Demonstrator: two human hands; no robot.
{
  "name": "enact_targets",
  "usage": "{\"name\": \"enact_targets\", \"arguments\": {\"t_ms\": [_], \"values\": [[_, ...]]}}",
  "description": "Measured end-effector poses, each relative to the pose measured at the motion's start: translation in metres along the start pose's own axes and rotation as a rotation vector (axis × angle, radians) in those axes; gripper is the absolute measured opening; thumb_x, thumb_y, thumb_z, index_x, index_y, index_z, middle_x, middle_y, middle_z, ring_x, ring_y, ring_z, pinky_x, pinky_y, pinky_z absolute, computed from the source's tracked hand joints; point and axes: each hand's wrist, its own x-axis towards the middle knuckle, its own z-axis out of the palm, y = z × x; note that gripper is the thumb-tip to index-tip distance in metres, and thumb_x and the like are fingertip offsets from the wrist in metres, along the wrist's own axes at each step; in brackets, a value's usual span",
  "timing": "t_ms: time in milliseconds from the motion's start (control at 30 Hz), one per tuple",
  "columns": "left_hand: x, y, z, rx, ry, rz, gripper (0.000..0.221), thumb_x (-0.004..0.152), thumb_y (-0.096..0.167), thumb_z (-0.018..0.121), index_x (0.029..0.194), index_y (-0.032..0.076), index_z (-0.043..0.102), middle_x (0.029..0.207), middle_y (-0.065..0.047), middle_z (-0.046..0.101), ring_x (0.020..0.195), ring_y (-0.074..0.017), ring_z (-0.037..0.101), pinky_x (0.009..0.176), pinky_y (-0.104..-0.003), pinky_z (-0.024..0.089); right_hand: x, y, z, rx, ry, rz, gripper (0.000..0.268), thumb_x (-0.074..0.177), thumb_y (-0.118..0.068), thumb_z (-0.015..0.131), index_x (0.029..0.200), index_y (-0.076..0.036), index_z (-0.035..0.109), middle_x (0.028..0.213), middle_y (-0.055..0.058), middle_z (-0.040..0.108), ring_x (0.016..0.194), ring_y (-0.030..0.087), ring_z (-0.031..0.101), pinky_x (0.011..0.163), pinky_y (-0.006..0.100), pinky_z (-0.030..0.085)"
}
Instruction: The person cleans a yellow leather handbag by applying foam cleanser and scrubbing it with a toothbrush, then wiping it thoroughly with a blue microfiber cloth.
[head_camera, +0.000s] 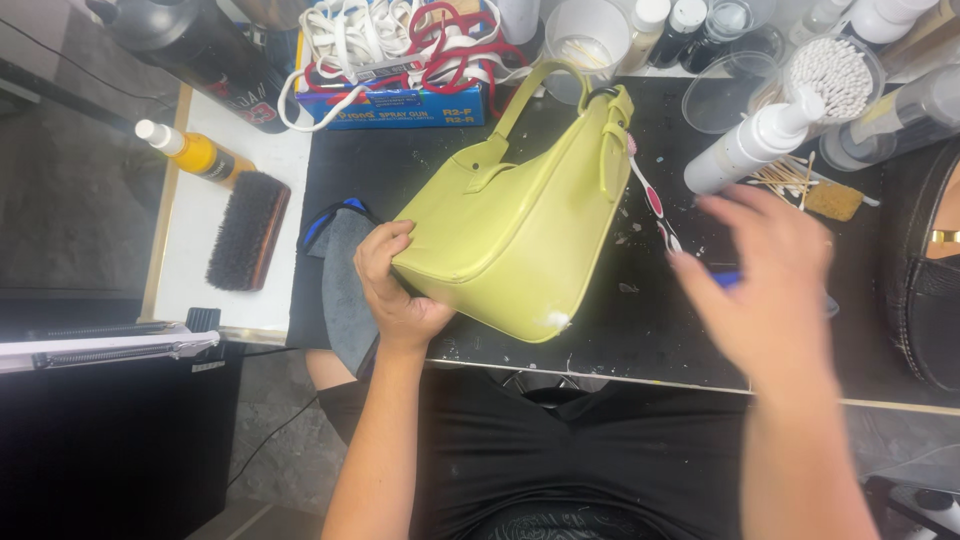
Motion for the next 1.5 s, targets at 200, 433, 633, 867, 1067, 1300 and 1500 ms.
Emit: {"name": "enact_targets", "arguments": {"t_ms": [200, 433, 633, 867, 1067, 1300, 1500], "values": [[0.006, 0.001, 0.005, 0.006, 0.008, -0.005, 0.074, 0.076, 0.027, 0.090, 0.132, 0.014, 0.044, 0.124, -0.013, 0.061, 0.116, -0.0311, 0.060, 0.105, -0.044, 0.042, -0.041, 0.046, -0.006, -0.095, -0.171, 0.247, 0.049, 0.081, -0.025, 0.079, 0.127, -0.009, 0.068, 0.132, 0.022, 0.061, 0.125, 0.043, 0.054, 0.103, 0.048, 0.046], [0.000, 0.004, 0.007, 0.056, -0.020, 0.008, 0.077, 0.076, 0.032, 0.091, 0.133, 0.015, 0.042, 0.125, -0.013, 0.060, 0.117, -0.0328, 0.058, 0.105, -0.046, 0.041, -0.050, 0.005, -0.019, 0.558, 0.332, 0.257, 0.028, 0.108, -0.021, 0.074, 0.123, -0.005, 0.059, 0.109, 0.011, 0.057, 0.101, 0.018, 0.054, 0.096, 0.028, 0.043], [0.001, 0.012, 0.006, 0.076, -0.024, 0.010, 0.079, 0.074, 0.036, 0.092, 0.131, 0.016, 0.042, 0.124, -0.012, 0.060, 0.116, -0.0325, 0.059, 0.104, -0.047, 0.041, -0.022, -0.094, 0.002, 0.459, 0.264, -0.048, 0.049, 0.075, -0.020, 0.074, 0.118, -0.004, 0.055, 0.131, 0.021, 0.043, 0.119, 0.032, 0.045, 0.108, 0.041, 0.036], [0.000, 0.015, 0.004, 0.063, 0.000, 0.007, 0.081, 0.071, 0.037, 0.092, 0.131, 0.014, 0.042, 0.125, -0.013, 0.059, 0.116, -0.0357, 0.058, 0.105, -0.049, 0.041, -0.007, -0.112, 0.038, 0.731, 0.371, -0.155, 0.049, 0.090, -0.021, 0.084, 0.126, -0.008, 0.052, 0.129, 0.014, 0.048, 0.122, 0.024, 0.051, 0.105, 0.034, 0.042], [-0.001, 0.013, 0.007, 0.079, 0.015, -0.004, 0.075, 0.075, 0.029, 0.090, 0.132, 0.013, 0.043, 0.126, -0.013, 0.059, 0.118, -0.0347, 0.058, 0.107, -0.048, 0.042, 0.004, -0.078, 0.044, 0.725, 0.433, -0.138, 0.035, 0.100, -0.015, 0.079, 0.123, -0.005, 0.055, 0.119, 0.012, 0.055, 0.110, 0.022, 0.057, 0.101, 0.031, 0.045], [-0.011, 0.000, 0.010, -0.108, 0.053, -0.158, 0.070, 0.084, 0.019, 0.085, 0.138, 0.010, 0.043, 0.134, -0.015, 0.055, 0.121, -0.0315, 0.059, 0.108, -0.041, 0.048, -0.009, -0.011, 0.030, 0.466, 0.426, 0.005, 0.029, 0.103, 0.000, 0.081, 0.122, -0.003, 0.059, 0.124, 0.013, 0.053, 0.114, 0.025, 0.055, 0.105, 0.032, 0.043], [-0.016, -0.010, 0.017, -0.140, 0.083, -0.193, 0.074, 0.087, 0.021, 0.085, 0.144, 0.008, 0.038, 0.137, -0.015, 0.052, 0.123, -0.0298, 0.056, 0.108, -0.039, 0.046, -0.042, 0.060, 0.030, 0.200, 0.268, 0.101, 0.029, 0.093, 0.002, 0.075, 0.117, -0.008, 0.066, 0.125, 0.016, 0.049, 0.117, 0.031, 0.054, 0.104, 0.035, 0.044]]}}
